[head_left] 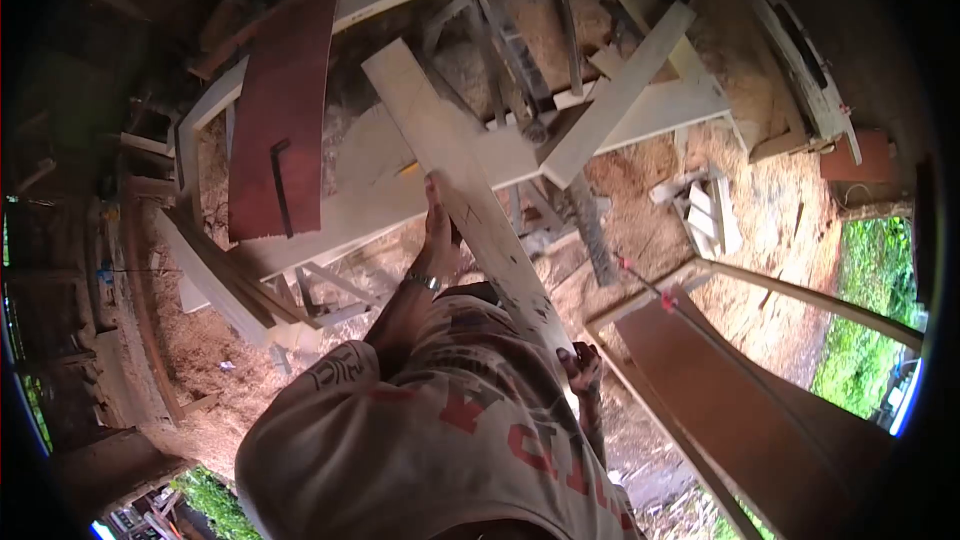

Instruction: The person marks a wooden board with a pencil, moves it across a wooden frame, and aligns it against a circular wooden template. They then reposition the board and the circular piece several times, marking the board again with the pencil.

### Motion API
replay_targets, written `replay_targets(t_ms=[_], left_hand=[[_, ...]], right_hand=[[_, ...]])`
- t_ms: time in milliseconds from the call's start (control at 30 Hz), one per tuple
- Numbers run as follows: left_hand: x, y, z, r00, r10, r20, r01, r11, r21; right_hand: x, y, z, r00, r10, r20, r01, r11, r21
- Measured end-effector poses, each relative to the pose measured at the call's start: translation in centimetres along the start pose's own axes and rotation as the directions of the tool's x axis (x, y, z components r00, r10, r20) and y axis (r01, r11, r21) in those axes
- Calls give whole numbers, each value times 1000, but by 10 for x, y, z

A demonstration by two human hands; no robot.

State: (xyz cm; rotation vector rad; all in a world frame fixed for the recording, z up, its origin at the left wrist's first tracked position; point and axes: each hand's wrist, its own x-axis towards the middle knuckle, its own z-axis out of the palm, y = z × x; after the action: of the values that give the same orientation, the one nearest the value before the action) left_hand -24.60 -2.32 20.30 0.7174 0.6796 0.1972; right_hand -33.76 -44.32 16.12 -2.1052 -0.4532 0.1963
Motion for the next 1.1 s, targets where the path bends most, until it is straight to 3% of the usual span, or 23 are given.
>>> replay_targets(t_ms=[67, 100, 200, 233, 267, 333, 367, 433, 467, 567, 667, 700, 733, 800, 900, 933, 1067, 1100], left_hand=[[17, 6, 23, 1000, 0, -30, 0, 1000, 23], [19, 8, 39, 998, 5, -63, -3, 1000, 21], [35, 22, 73, 999, 10, -33, -11, 999, -30], [42, 25, 78, 1000, 7, -5, -7, 999, -54], [59, 24, 73, 1000, -24, -13, 23, 999, -37], [100, 16, 55, 995, -92, -28, 92, 996, -5], [106, 21, 62, 993, -112, -48, 111, 994, -20], [115, 40, 80, 984, -158, -84, 156, 987, -37], [126, 45, 79, 984, -165, -62, 163, 986, -33], [191, 52, 59, 979, -202, -2, 202, 979, -13], [211, 113, 89, 985, -171, 31, 172, 984, -38], [232, 116, 83, 985, -136, 102, 146, 985, -90], [251, 117, 80, 981, -168, 94, 176, 980, -88], [284, 124, 86, 972, -219, 87, 226, 970, -88], [307, 130, 89, 952, -298, 68, 297, 955, 25], [306, 133, 91, 950, -305, 73, 303, 952, 30], [303, 140, 82, 971, -216, 100, 228, 965, -127], [304, 145, 63, 946, -284, 157, 295, 954, -55]], right_hand=[[33, 26, -17, 999, -2, 47, -2, 998, 67], [61, 0, -42, 962, 218, 165, -210, 975, -69], [100, -4, -61, 898, 336, 285, -384, 914, 133], [117, -11, -62, 926, 284, 250, -309, 949, 66], [135, -22, -68, 896, 328, 299, -335, 942, -29], [141, 33, -54, 932, 189, 309, -196, 980, -8], [163, 0, -58, 872, 378, 311, -360, 926, -116], [187, -4, -45, 881, 360, 306, -347, 933, -99], [199, -16, -43, 852, 408, 329, -355, 911, -210], [195, 30, 1, 965, 263, 12, -262, 963, -57], [209, 112, 44, 860, 470, 197, -431, 878, -209], [228, 94, 52, 806, 536, 252, -474, 838, -269], [251, 77, 61, 834, 507, 220, -460, 857, -233], [334, -52, 76, 883, 444, 155, -420, 893, -165], [419, -143, 105, 888, 432, 156, -404, 896, -183], [446, -159, 117, 802, 571, 177, -559, 821, -114], [529, -121, 180, 911, 380, 158, -364, 923, -123], [546, -121, 194, 918, 357, 172, -342, 933, -110]])
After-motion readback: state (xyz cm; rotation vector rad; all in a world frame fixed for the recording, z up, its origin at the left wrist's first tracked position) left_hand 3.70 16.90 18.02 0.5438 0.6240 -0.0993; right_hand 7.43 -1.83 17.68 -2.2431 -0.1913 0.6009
